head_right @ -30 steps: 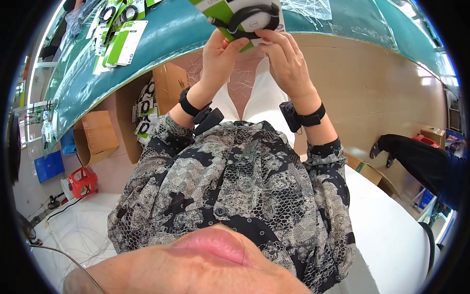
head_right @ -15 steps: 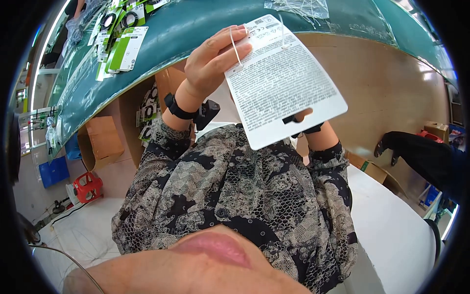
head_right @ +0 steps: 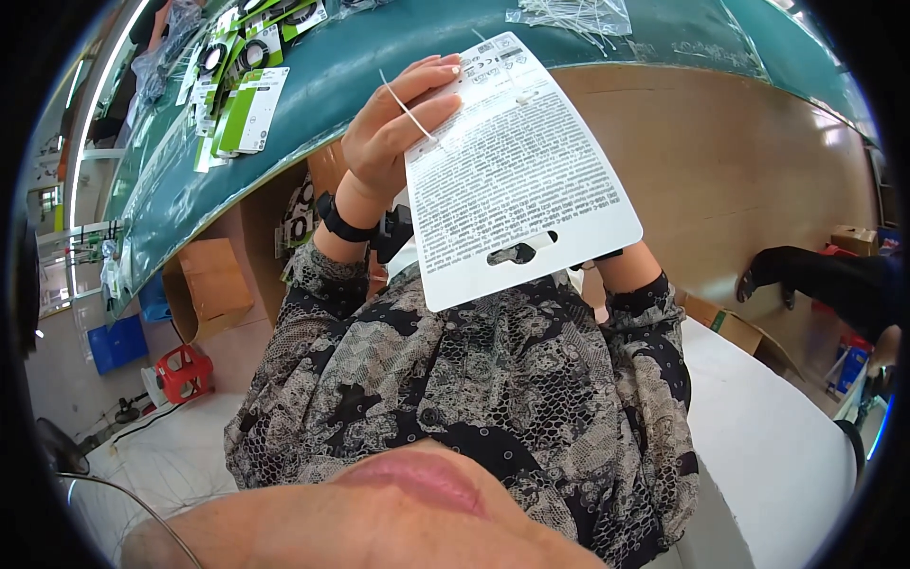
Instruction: The person packages cables by hand by threading a plastic tie through a cardboard backing and around the coiled cable, then pulling the tie tight. This process is repeated for several more cables before turning the packages over.
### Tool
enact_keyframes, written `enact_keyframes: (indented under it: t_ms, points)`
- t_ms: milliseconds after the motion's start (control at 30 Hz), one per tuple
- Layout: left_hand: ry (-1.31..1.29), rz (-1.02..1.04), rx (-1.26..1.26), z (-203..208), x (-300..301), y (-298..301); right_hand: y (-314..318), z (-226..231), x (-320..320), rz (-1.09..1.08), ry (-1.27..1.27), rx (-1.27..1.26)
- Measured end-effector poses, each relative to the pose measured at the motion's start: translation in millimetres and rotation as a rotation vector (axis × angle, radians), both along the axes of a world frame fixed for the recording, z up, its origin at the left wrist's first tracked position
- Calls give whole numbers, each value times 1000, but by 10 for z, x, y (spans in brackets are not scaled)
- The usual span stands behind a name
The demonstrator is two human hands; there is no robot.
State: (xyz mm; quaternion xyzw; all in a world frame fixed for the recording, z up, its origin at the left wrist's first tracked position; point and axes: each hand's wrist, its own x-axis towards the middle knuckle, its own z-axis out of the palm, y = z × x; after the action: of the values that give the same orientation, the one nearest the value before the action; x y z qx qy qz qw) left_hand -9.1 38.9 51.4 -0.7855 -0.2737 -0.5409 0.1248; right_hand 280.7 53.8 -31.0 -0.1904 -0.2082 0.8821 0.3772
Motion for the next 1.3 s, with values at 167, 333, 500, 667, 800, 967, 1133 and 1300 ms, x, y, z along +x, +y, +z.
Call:
enact_keyframes:
  t_ms: [167, 333, 500, 667, 800, 967, 1133, 1300]
  points:
    - [4, 42, -5, 17, 2, 2, -72, 112, -22, -34, -65, 17]
    - [78, 6, 29, 0, -59, 30, -223, 247, -29, -51, -137, 37]
    - [103, 2, 20, 20, -73, 42, 13, 348, -329, -83, -211, 60]
    - [103, -7, 47, 29, -71, 33, 170, 193, -386, 141, 93, 168]
    - [112, 5, 38, 24, -90, 19, 228, 41, -395, 190, 192, 432]
    - [87, -6, 29, 37, -96, 31, 271, 41, -360, 106, -195, 869]
    - [25, 51, 1, 23, -77, 7, 372, -51, -276, 34, -666, 1286]
    - [66, 25, 7, 53, -97, 3, 422, -440, -198, -54, -606, 1211]
